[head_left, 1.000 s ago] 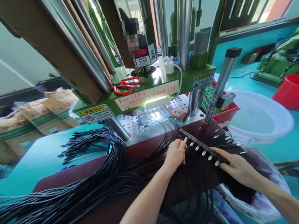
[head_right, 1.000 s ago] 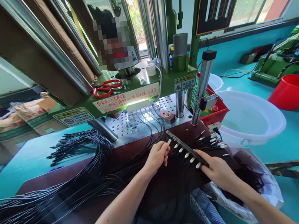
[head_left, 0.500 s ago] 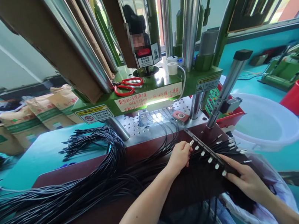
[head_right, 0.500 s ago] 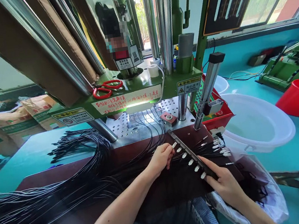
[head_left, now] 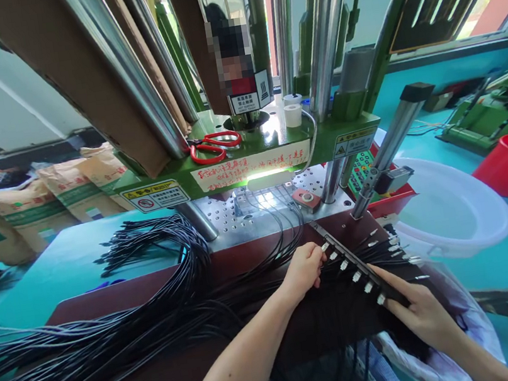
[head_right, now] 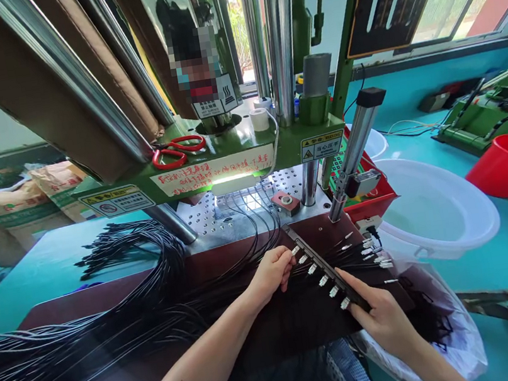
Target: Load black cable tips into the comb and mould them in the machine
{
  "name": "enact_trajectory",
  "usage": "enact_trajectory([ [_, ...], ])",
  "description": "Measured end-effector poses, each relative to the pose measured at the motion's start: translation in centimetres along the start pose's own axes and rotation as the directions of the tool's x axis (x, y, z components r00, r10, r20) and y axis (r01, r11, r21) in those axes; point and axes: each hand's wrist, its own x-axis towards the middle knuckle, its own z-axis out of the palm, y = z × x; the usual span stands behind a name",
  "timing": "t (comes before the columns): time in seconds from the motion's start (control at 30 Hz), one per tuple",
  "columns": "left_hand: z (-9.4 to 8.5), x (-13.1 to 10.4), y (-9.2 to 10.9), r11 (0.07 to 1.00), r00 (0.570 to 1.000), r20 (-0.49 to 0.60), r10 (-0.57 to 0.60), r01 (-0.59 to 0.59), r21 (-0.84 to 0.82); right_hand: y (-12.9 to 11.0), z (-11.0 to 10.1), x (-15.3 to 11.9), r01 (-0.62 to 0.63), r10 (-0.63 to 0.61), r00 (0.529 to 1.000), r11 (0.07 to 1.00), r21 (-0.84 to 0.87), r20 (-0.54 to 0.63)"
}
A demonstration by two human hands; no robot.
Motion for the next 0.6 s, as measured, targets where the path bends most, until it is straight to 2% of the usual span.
enact_trajectory([
  [0.17,-0.2,0.0,-0.8,0.995,0.999,-0.015,0.038,-0.036,0.090,0.0,0.4,-0.3,0.212,-0.225,0.973,0.961,-0.177,-0.055],
  [0.27,-0.5,-0.4,-0.4,0.993,0.998,-0.007,0.062,-0.061,0.099,-0.2,0.8,-0.6,0.205,-0.228,0.969,0.958,-0.203,-0.099],
  [0.37,-1.0,-0.9,0.7,0.964,0.978,-0.079,0.192,-0.173,0.204,-0.4,1.1,-0.9,0.166,-0.191,0.973,0.968,-0.188,-0.128],
  [0.43,-1.3,-1.1,1.4,0.940,0.962,-0.119,0.244,-0.205,0.271,-0.5,1.1,-0.9,0.158,-0.183,0.974,0.971,-0.181,-0.131],
  [0.6,-1.5,-0.8,1.9,0.939,0.964,-0.141,0.227,-0.179,0.292,-0.9,1.0,-0.7,0.192,-0.222,0.965,0.961,-0.197,-0.141],
])
